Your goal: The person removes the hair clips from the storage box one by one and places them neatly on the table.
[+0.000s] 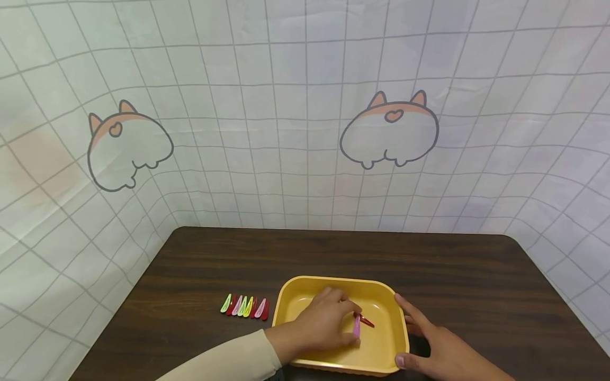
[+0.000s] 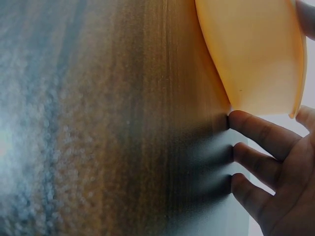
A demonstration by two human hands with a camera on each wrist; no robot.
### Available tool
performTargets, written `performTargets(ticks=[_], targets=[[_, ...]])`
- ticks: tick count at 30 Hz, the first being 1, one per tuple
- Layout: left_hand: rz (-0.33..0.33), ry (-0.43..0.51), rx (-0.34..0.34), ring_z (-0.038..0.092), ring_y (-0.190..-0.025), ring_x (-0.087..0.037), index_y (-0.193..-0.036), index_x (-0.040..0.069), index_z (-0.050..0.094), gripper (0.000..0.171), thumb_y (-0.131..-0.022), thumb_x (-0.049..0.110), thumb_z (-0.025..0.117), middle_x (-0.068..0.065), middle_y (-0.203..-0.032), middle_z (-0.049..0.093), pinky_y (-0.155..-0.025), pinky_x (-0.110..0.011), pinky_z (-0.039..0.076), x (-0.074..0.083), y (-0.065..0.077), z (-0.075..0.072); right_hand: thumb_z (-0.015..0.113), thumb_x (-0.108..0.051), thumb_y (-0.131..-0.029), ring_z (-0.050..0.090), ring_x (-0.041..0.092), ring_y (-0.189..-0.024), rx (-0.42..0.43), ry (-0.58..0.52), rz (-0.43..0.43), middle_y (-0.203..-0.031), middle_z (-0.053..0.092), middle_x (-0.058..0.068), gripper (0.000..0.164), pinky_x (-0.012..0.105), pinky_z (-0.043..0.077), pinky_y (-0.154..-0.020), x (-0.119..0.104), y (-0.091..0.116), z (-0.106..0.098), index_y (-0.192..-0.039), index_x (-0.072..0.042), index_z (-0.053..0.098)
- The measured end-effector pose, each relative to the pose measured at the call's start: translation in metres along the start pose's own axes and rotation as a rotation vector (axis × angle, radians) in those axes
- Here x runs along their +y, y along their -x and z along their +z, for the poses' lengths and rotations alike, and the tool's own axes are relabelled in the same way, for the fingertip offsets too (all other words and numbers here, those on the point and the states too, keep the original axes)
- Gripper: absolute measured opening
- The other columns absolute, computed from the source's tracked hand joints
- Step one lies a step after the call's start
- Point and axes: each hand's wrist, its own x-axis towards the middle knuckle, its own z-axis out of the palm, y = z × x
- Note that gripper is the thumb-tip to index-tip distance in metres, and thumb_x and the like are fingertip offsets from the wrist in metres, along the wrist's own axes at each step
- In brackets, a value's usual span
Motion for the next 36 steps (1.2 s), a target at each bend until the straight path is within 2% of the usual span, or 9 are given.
performTargets(ticks=[5,10,17,23,28,36], targets=[[-0.013,-0.01,-0.017,0.044,-0.096,-0.008,-0.122,0.034,0.073,0.048,-0.08,0.057,0.081,0.014,-0.101,0.056,-0.09,-0.025,0.038,-0.0018,-0.002,0.0015,0.071,-0.03,-0.099,0.061,0.021,-0.12,-0.008,-0.003,0.017,-0.142,0.059,0.015,0.098,0.045,0.054,-0.08,0.0,-0.0014,-0.0009,-0.166,-0.028,-0.001],[-0.022,0.006,-0.031,0.043,-0.096,-0.008,-0.122,0.035,0.073,0.048,-0.08,0.056,0.082,0.015,-0.1,0.056,-0.09,-0.027,0.038,-0.0031,-0.0032,0.0004,0.07,-0.03,-0.099,0.061,0.022,-0.121,-0.018,-0.013,0.023,-0.143,0.058,0.016,0.098,0.045,0.054,-0.08,-0.0005,-0.0023,-0.0017,-0.166,-0.028,-0.001],[-0.045,0.018,-0.056,0.043,-0.1,-0.008,-0.121,0.037,0.073,0.047,-0.079,0.056,0.083,0.014,-0.103,0.055,-0.092,-0.027,0.038,-0.0023,-0.003,0.0012,0.07,-0.028,-0.099,0.061,0.023,-0.12,-0.029,-0.063,0.029,-0.144,0.056,0.021,0.098,0.059,0.053,-0.079,-0.0009,-0.0025,-0.0019,-0.166,-0.028,-0.002],[-0.053,0.026,-0.064,0.041,-0.099,-0.009,-0.122,0.036,0.072,0.049,-0.08,0.058,0.082,0.013,-0.103,0.053,-0.092,-0.027,0.037,-0.002,-0.0047,0.0015,0.07,-0.03,-0.099,0.061,0.024,-0.12,-0.012,-0.033,0.022,-0.143,0.057,0.019,0.098,0.056,0.053,-0.079,-0.001,-0.0021,-0.0013,-0.166,-0.028,-0.001],[-0.067,0.032,-0.066,0.041,-0.099,-0.009,-0.12,0.035,0.073,0.047,-0.079,0.057,0.082,0.012,-0.102,0.052,-0.092,-0.027,0.037,-0.0007,-0.0046,0.0003,0.071,-0.031,-0.098,0.062,0.021,-0.119,0.0,0.009,0.011,-0.142,0.059,0.016,0.098,0.045,0.055,-0.078,-0.0004,-0.002,-0.0006,-0.166,-0.027,0.0],[-0.075,0.038,-0.078,0.04,-0.099,-0.009,-0.116,0.035,0.073,0.042,-0.08,0.056,0.082,0.013,-0.1,0.051,-0.092,-0.027,0.037,0.0018,-0.0031,-0.0034,0.071,-0.031,-0.099,0.061,0.019,-0.12,-0.012,-0.015,0.019,-0.142,0.058,0.017,0.098,0.045,0.054,-0.08,0.002,-0.0031,0.0003,-0.166,-0.028,-0.001]])
